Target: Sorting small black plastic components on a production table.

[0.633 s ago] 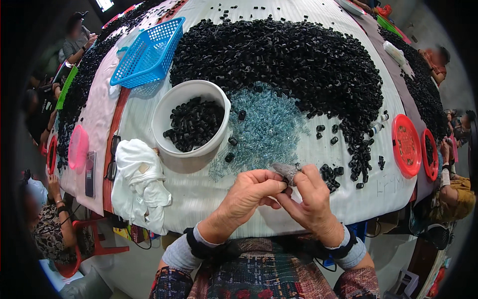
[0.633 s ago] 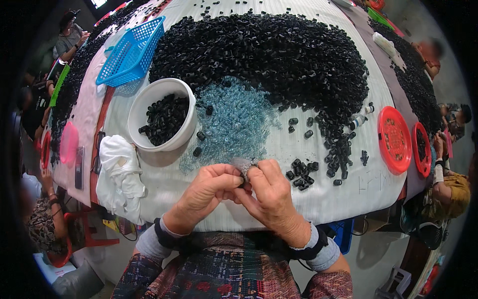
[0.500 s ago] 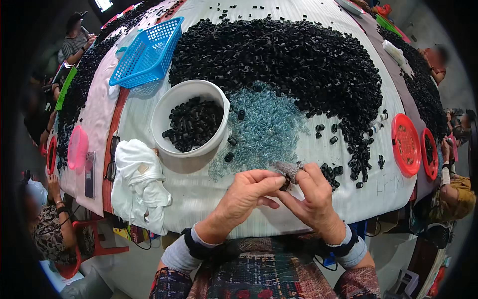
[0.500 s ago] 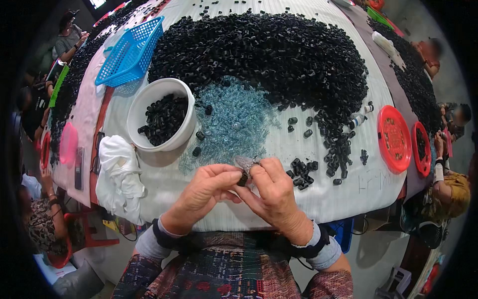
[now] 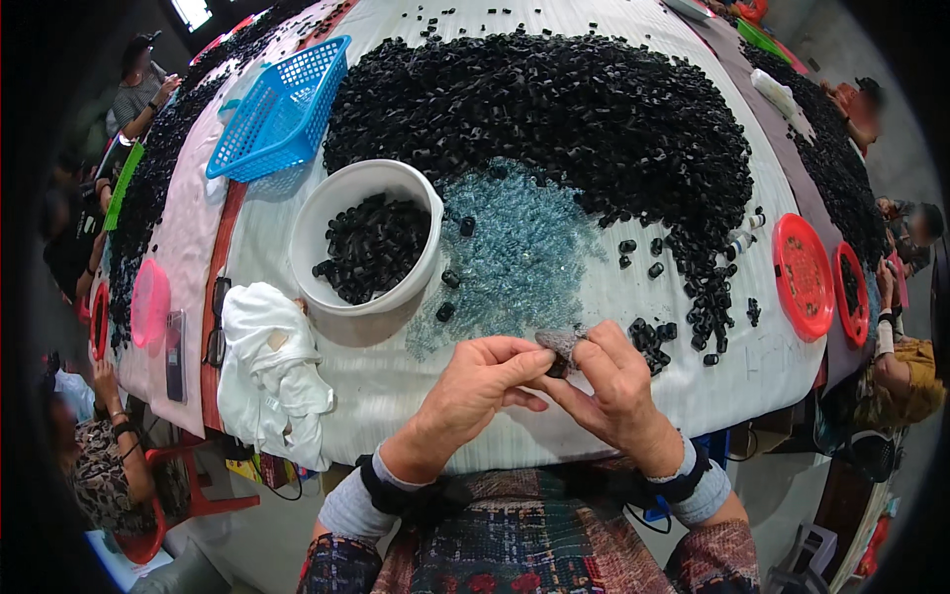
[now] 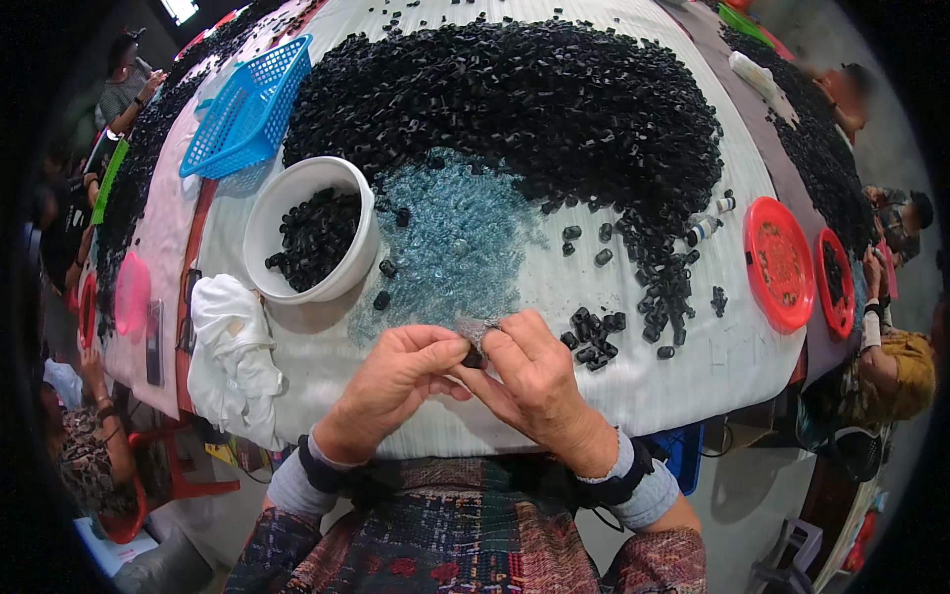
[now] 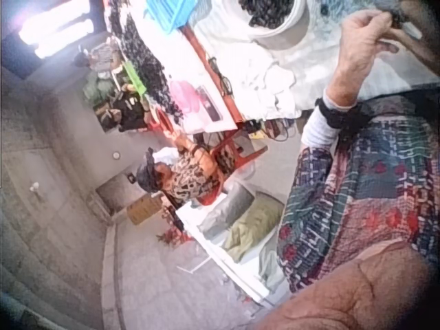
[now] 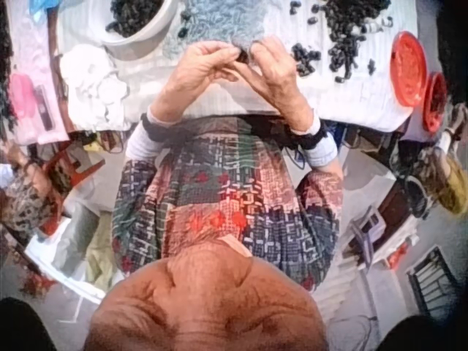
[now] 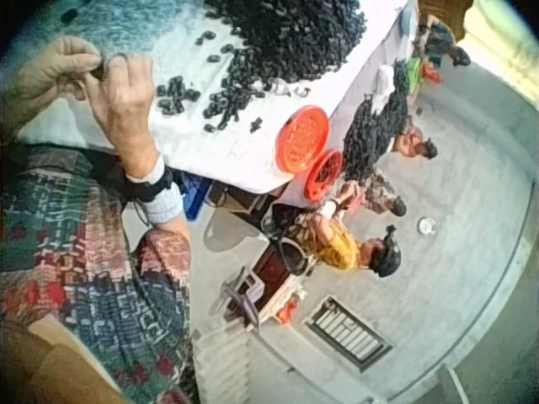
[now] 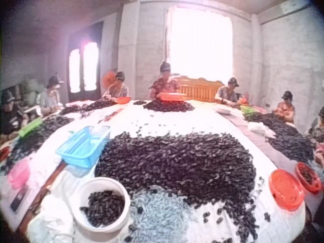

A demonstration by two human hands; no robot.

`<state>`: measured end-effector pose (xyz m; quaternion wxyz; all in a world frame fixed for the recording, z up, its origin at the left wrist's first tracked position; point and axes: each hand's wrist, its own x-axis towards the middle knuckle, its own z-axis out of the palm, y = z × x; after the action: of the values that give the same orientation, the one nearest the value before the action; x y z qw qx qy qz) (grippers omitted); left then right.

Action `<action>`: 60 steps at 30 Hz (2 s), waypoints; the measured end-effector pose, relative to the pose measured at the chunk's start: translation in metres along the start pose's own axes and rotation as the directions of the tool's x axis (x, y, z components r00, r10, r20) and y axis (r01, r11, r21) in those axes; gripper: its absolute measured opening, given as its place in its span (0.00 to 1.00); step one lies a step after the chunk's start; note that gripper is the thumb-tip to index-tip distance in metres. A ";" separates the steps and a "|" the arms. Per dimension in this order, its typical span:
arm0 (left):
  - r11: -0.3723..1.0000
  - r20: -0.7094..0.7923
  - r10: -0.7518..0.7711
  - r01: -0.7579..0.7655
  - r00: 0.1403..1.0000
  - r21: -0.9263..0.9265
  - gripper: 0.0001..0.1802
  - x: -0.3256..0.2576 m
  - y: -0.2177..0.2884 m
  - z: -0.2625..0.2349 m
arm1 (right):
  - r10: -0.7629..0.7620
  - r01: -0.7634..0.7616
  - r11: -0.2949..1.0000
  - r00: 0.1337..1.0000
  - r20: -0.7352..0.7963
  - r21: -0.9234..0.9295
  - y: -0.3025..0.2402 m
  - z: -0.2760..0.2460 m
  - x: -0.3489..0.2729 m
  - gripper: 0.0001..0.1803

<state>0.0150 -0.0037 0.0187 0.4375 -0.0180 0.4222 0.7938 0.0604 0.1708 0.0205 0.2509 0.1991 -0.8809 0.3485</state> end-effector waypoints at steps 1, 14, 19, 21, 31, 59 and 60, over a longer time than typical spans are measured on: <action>0.999 -0.010 -0.033 0.033 0.999 -0.004 0.12 0.000 0.003 0.003 | 0.003 -0.003 1.000 1.000 -0.006 -0.013 -0.001 0.000 0.000 0.17; 0.928 -0.218 0.265 -0.310 0.939 -0.208 0.14 -0.016 0.057 -0.034 | 0.338 -0.348 0.921 0.938 -0.080 -0.175 0.061 -0.049 0.006 0.24; 0.855 -0.272 0.339 -0.415 0.901 -0.311 0.14 -0.020 0.081 -0.063 | 0.278 -0.265 0.888 0.960 -0.021 -0.376 0.106 -0.055 0.006 0.22; 0.836 -0.295 0.353 -0.441 0.888 -0.326 0.14 -0.018 0.084 -0.066 | 0.261 -0.221 0.878 0.965 0.037 -0.423 0.106 -0.052 0.011 0.21; 0.894 -0.234 0.311 -0.367 0.921 -0.257 0.14 -0.024 0.071 -0.051 | 0.190 -0.078 0.847 0.968 0.163 -0.526 0.112 -0.033 0.018 0.16; 0.984 -0.139 0.075 -0.096 0.987 -0.149 0.14 -0.001 0.000 -0.017 | 0.427 -0.427 0.904 0.904 0.005 -0.003 0.061 -0.046 0.011 0.21; 0.987 -0.147 0.077 -0.097 0.986 -0.132 0.14 -0.002 0.000 -0.016 | 0.429 -0.429 0.903 0.903 0.011 -0.005 0.064 -0.045 0.009 0.21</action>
<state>0.0104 -0.0165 0.0092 0.3689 -0.0862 0.3964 0.8363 0.0338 0.2450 0.0212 0.1631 0.0022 -0.9049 0.3931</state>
